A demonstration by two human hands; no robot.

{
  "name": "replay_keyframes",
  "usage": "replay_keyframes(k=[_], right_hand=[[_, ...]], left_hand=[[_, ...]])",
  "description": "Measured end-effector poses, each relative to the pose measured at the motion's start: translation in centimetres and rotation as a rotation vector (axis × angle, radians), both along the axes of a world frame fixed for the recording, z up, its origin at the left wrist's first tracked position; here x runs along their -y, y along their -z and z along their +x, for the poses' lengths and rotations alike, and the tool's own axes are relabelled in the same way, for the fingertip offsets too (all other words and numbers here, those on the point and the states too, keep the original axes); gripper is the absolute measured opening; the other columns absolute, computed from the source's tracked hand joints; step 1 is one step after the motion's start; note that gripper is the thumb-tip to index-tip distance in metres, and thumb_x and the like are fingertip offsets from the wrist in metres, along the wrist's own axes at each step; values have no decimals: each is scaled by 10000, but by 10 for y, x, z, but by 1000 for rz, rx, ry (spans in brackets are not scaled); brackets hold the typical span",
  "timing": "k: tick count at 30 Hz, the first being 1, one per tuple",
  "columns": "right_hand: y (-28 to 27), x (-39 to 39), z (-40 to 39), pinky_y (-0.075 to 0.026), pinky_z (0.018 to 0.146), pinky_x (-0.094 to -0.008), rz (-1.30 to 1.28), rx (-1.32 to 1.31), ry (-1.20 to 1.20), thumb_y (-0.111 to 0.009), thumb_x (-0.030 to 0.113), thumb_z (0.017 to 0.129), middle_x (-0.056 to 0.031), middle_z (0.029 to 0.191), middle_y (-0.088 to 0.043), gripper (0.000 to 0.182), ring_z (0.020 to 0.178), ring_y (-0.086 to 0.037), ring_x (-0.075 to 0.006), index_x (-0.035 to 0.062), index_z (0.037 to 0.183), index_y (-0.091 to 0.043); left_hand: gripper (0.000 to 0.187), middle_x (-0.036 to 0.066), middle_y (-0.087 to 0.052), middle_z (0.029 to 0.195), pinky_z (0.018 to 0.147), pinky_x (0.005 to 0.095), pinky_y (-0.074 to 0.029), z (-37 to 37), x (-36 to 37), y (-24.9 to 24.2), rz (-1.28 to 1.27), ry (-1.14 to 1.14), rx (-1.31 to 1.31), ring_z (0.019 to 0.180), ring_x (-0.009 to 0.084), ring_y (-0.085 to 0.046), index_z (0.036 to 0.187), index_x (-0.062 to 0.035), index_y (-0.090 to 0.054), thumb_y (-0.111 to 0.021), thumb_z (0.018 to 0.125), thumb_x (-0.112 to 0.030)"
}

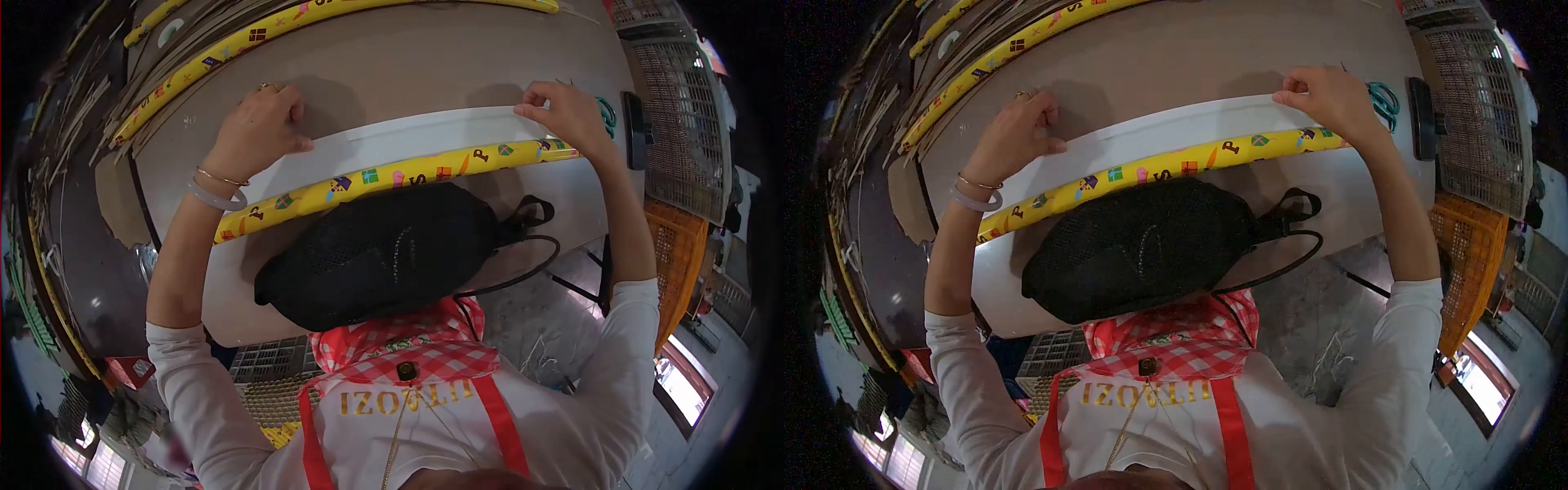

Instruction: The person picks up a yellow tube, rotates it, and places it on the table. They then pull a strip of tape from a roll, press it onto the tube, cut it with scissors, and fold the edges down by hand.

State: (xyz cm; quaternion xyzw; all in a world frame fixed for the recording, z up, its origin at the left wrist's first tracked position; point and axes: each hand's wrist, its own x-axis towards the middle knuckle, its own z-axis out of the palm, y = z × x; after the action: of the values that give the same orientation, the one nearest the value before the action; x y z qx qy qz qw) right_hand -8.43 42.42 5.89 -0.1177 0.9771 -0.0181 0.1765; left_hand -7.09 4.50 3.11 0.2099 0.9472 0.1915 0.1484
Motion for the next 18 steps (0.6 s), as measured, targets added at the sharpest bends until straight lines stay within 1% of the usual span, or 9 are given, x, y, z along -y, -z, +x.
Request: replay_keyframes(k=[8, 11, 15, 17, 18], right_hand=[[5, 1, -4, -472, 606, -320, 15, 11, 31, -612, 386, 747, -44, 738, -640, 270, 691, -621, -178, 120, 796, -626], [6, 0, -5, -466, 592, -317, -13, 16, 13, -623, 373, 741, -47, 712, -631, 264, 661, -610, -180, 111, 775, -616], [11, -3, -9, -440, 556, -319, -75, 37, 31, -634, 345, 738, -51, 694, -618, 247, 612, -582, -181, 102, 752, -598], [15, -7, -12, -429, 543, -318, -128, 52, 19, -638, 335, 737, -50, 685, -612, 243, 594, -570, -179, 98, 741, -588], [17, -9, -14, -417, 531, -315, -116, 73, 15, -640, 326, 738, -48, 664, -597, 242, 578, -551, -171, 93, 731, -576]], left_hand=[[313, 88, -527, 799, 683, 368, -431, 0, -1, -2, -15, 20, -16, 806, 277, -531, 761, -68, -494, -730, 601, -196], [315, 85, -528, 800, 684, 369, -432, 1, -1, -2, -5, -4, -8, 808, 275, -530, 764, -68, -496, -731, 601, -199], [309, 75, -536, 815, 694, 366, -432, 2, 2, -3, 0, 19, -18, 804, 276, -529, 774, -70, -498, -726, 608, -197], [328, 64, -550, 837, 737, 362, -420, 1, 6, -4, 61, 82, -6, 833, 273, -524, 844, -86, -511, -719, 616, -197], [328, 64, -550, 837, 737, 362, -420, 1, 7, -3, 46, 73, -3, 833, 273, -524, 844, -86, -511, -719, 616, -197]])
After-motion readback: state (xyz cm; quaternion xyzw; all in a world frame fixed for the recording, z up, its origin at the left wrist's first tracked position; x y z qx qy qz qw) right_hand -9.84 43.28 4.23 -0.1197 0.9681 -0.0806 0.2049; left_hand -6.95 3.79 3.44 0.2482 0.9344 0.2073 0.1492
